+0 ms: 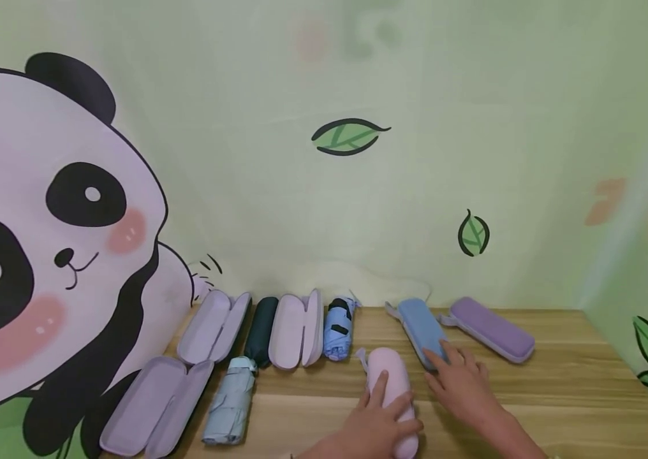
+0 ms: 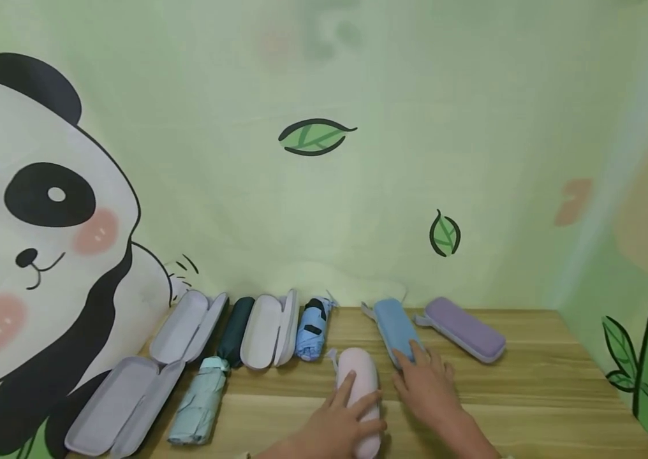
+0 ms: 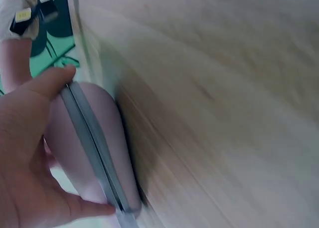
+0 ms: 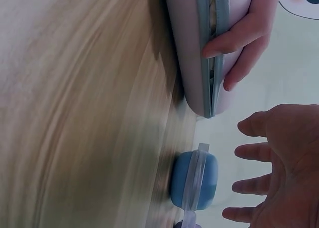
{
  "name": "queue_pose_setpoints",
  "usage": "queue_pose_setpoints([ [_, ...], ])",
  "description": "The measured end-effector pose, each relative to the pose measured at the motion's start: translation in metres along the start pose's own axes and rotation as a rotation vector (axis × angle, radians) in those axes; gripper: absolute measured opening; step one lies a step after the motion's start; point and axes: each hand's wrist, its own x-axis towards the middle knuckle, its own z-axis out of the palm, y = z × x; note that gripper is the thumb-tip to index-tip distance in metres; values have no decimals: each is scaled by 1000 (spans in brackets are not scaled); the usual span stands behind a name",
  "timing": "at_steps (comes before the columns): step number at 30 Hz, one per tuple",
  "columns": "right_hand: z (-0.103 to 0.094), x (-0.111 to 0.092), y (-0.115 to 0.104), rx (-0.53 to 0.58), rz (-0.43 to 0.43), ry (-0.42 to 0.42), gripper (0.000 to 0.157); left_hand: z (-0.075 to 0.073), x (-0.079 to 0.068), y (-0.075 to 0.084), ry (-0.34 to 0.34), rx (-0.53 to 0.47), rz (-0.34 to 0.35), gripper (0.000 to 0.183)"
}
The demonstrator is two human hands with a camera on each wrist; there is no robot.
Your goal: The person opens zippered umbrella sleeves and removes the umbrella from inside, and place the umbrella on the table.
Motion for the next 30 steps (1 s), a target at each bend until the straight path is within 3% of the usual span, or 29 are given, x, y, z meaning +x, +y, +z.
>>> queue_pose_setpoints([
  [7, 2, 0, -2, 6, -14, -3, 44, 1, -2, -17, 21, -1, 124, 58],
  [12, 1, 1, -5, 39, -9, -7, 44, -4, -5, -27, 44, -100, 125, 62],
  [16, 0, 0, -5, 53, -14, 9, 43, -13, -15, -37, 37, -364, -30, 72],
  [19, 0, -2, -6, 60, -15, 8, 43, -14, -26, -39, 115, -558, -178, 74],
  [22, 0, -3, -8, 67, -13, -9, 44, -11, -36, -37, 198, -710, -286, 69],
  [25, 0, -2, -10, 75, -12, -17, 44, -7, -44, -33, 198, -812, -378, 56],
  [27, 0, -2, -11, 77, -14, -21, 45, -3, -48, -31, 170, -765, -419, 48],
  [30, 0, -1, -14, 86, -17, -23, 44, 3, -54, -28, 138, -409, -385, 46],
])
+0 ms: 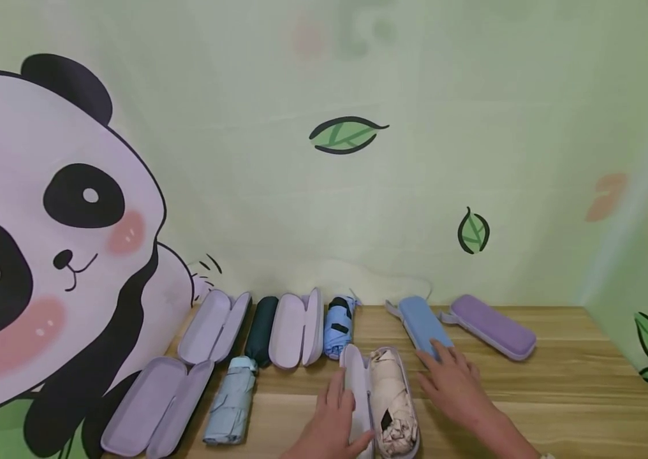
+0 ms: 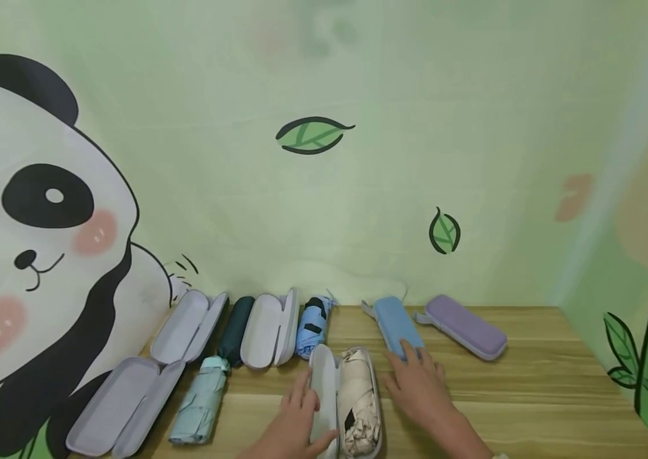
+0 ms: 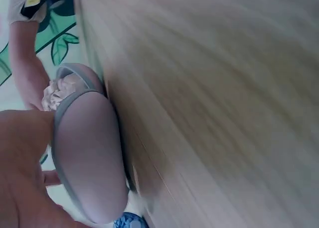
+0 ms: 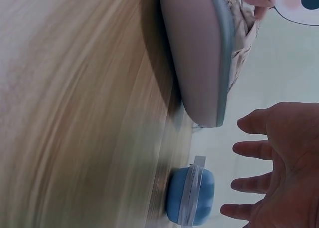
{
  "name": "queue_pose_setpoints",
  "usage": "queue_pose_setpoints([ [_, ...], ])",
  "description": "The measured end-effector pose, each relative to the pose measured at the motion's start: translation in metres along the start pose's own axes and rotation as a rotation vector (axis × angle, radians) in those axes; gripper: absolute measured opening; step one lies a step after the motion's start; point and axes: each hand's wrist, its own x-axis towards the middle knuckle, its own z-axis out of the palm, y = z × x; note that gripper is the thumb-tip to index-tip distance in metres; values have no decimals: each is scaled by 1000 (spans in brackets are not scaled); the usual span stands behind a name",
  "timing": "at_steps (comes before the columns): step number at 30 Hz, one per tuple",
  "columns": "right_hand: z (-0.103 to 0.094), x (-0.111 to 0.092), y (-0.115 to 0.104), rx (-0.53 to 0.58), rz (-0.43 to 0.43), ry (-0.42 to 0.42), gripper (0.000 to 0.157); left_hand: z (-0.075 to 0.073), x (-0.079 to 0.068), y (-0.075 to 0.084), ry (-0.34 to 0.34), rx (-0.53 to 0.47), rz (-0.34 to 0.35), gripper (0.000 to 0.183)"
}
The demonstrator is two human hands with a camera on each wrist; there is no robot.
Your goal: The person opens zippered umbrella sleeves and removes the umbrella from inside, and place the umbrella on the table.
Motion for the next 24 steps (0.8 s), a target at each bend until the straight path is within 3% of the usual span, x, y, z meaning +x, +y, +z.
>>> queue_pose_setpoints([
  [2, -1, 1, -2, 1, -6, 1, 44, 1, -2, -2, 52, 301, 106, 48],
  [4, -1, 1, -3, 4, -11, 5, 45, 1, -1, -2, 40, 503, 177, 50],
  [8, -1, 1, -9, 9, -27, 9, 45, 4, -1, 2, -95, 616, 254, 51],
  [10, -1, 0, -12, 6, -38, 17, 45, 9, -1, 4, -33, 679, 297, 47],
  [13, 0, 0, -19, -8, -74, 39, 43, 21, -1, 3, 197, 788, 343, 43],
  [15, 0, 0, -23, -20, -100, 51, 43, 29, 0, 1, 309, 824, 336, 40],
  [17, 1, -1, -28, -24, -119, 55, 42, 35, -1, 0, 300, 825, 300, 44],
  [19, 1, -2, -32, -20, -123, 50, 43, 39, -2, 1, 257, 805, 262, 55],
  [22, 2, -4, -37, -3, -125, 44, 44, 42, -3, 3, 113, 693, 172, 81],
  [24, 3, -4, -40, 3, -128, 34, 44, 44, -3, 5, 59, 636, 126, 96],
])
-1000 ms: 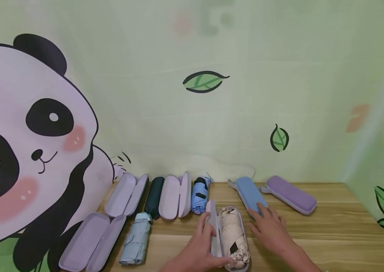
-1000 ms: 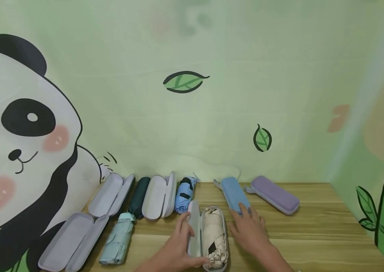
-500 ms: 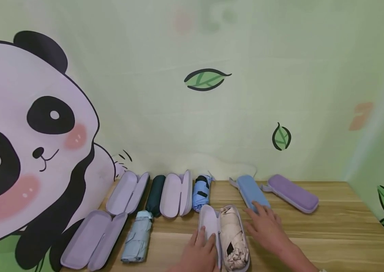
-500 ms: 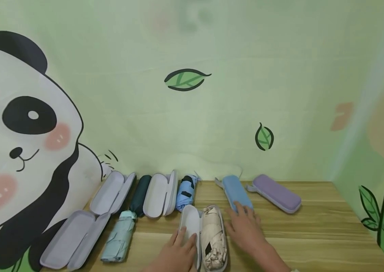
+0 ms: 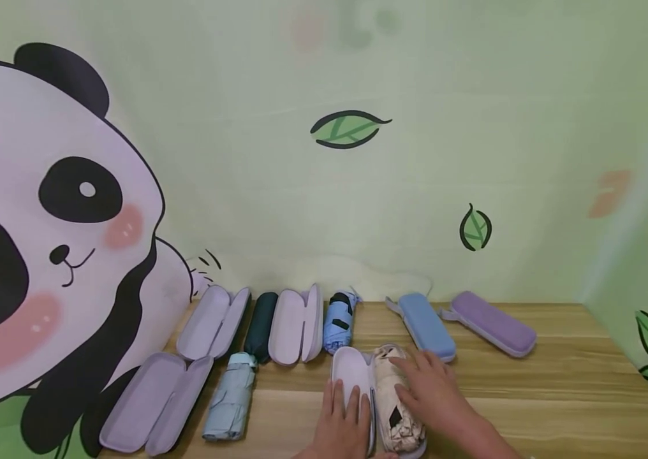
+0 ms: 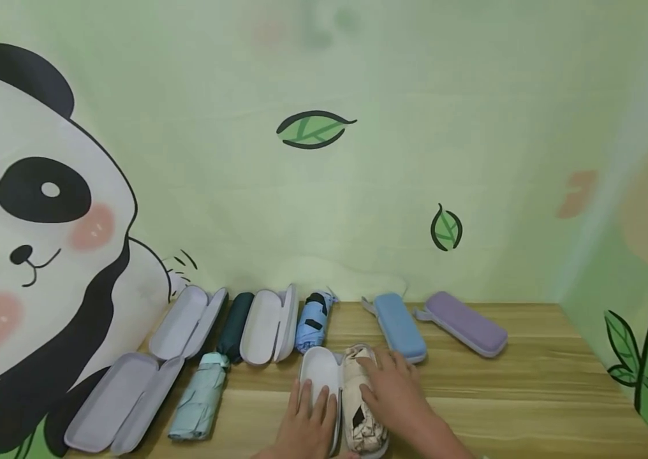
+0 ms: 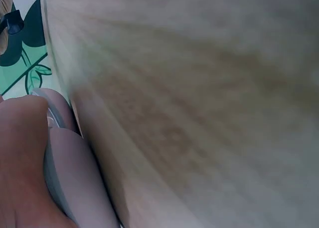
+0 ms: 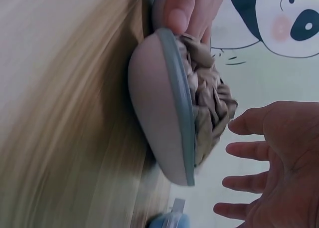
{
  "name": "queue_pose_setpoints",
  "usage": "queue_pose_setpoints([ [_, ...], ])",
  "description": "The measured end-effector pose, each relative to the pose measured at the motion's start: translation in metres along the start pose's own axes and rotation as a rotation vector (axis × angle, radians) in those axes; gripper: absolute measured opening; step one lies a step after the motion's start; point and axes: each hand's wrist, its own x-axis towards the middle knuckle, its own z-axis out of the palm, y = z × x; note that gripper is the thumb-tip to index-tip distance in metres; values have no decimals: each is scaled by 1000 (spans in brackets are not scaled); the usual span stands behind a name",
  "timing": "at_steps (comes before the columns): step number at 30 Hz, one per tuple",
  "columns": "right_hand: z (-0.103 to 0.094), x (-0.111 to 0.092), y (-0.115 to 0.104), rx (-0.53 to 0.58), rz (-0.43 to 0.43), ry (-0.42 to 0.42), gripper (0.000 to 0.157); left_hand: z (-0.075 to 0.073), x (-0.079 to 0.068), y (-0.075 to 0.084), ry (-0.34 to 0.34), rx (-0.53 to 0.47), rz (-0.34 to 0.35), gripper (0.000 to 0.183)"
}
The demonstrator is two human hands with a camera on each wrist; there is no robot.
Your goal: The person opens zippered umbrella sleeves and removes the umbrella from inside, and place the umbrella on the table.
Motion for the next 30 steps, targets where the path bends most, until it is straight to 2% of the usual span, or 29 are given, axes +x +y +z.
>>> queue_pose_setpoints([
  [2, 1, 3, -3, 3, 4, -9, 45, 0, 2, 0, -54, -28, -22, 98],
  [6, 3, 9, -8, 22, 46, -65, 46, 0, 5, -2, -43, 15, -23, 94],
  [11, 5, 15, -15, 104, 92, -131, 47, -1, 8, -5, -91, 34, -35, 91],
  [14, 7, 19, -18, 105, 99, -146, 51, 2, 9, -5, -95, 55, -37, 73],
  [16, 10, 20, -19, 66, 102, -155, 54, 7, 9, -3, -58, 75, -34, 62],
  [19, 17, 22, -21, -32, 106, -189, 60, 21, 7, 0, 74, 114, -29, 53],
  [22, 24, 23, -23, -60, 158, -231, 69, 40, 5, 1, 289, 168, -15, 48],
  [25, 31, 22, -26, -5, 225, -270, 77, 59, 2, 0, 524, 196, 25, 50],
  [27, 33, 23, -27, 38, 253, -286, 79, 69, 0, -2, 656, 207, 56, 51],
  [29, 34, 25, -27, 75, 262, -294, 79, 74, -1, -4, 745, 205, 80, 48],
  [30, 33, 26, -28, 83, 259, -295, 79, 75, -2, -5, 763, 204, 83, 47],
])
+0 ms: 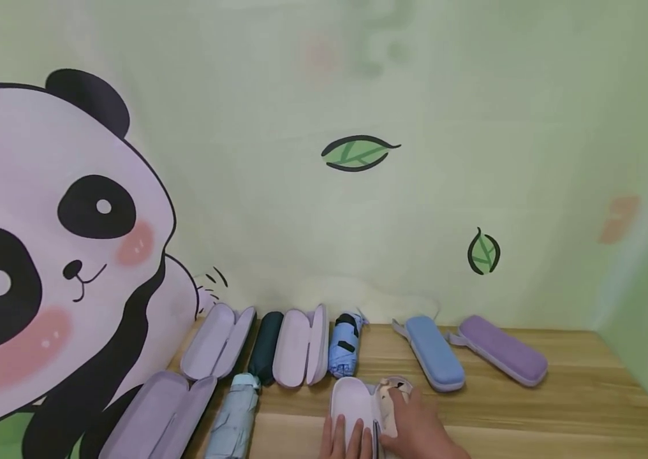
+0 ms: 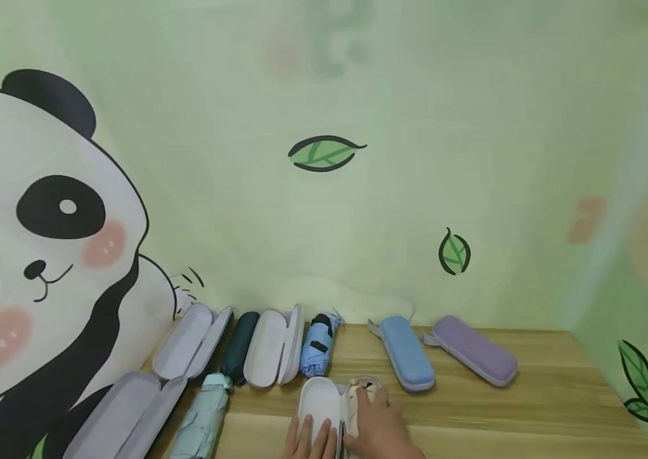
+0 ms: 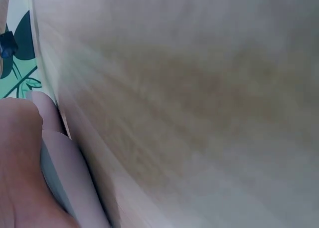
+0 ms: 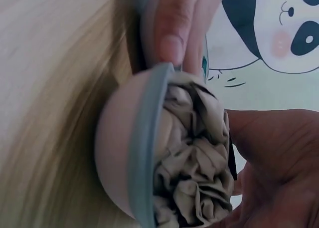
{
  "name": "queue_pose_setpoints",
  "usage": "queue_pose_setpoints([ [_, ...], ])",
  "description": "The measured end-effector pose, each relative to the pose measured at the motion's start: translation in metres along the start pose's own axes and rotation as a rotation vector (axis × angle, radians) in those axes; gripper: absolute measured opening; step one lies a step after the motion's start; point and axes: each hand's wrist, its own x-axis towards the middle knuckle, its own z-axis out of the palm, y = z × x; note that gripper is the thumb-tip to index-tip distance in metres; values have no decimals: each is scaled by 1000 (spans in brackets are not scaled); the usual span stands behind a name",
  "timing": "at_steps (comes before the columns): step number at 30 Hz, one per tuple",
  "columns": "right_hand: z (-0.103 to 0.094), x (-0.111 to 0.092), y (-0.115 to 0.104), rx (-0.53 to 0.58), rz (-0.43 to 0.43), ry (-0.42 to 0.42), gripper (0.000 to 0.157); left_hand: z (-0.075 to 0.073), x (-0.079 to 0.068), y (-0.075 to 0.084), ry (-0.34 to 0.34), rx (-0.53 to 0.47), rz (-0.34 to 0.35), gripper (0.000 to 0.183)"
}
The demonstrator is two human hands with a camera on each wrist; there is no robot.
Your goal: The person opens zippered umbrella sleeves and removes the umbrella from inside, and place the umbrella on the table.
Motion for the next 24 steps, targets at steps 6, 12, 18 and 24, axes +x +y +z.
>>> queue_pose_setpoints([
  [6, -2, -1, -5, 1, 16, 1, 80, -15, 2, -1, -154, -12, -44, 57],
  [12, -1, -4, -4, 73, 30, 11, 82, -30, 6, -1, -326, -40, -45, 56],
  [18, -5, -4, 5, 221, 23, 40, 77, -31, 7, -4, -305, -10, -90, 58],
  [24, -10, -4, 13, 376, 18, 31, 72, -32, 6, -10, -323, -34, -114, 49],
])
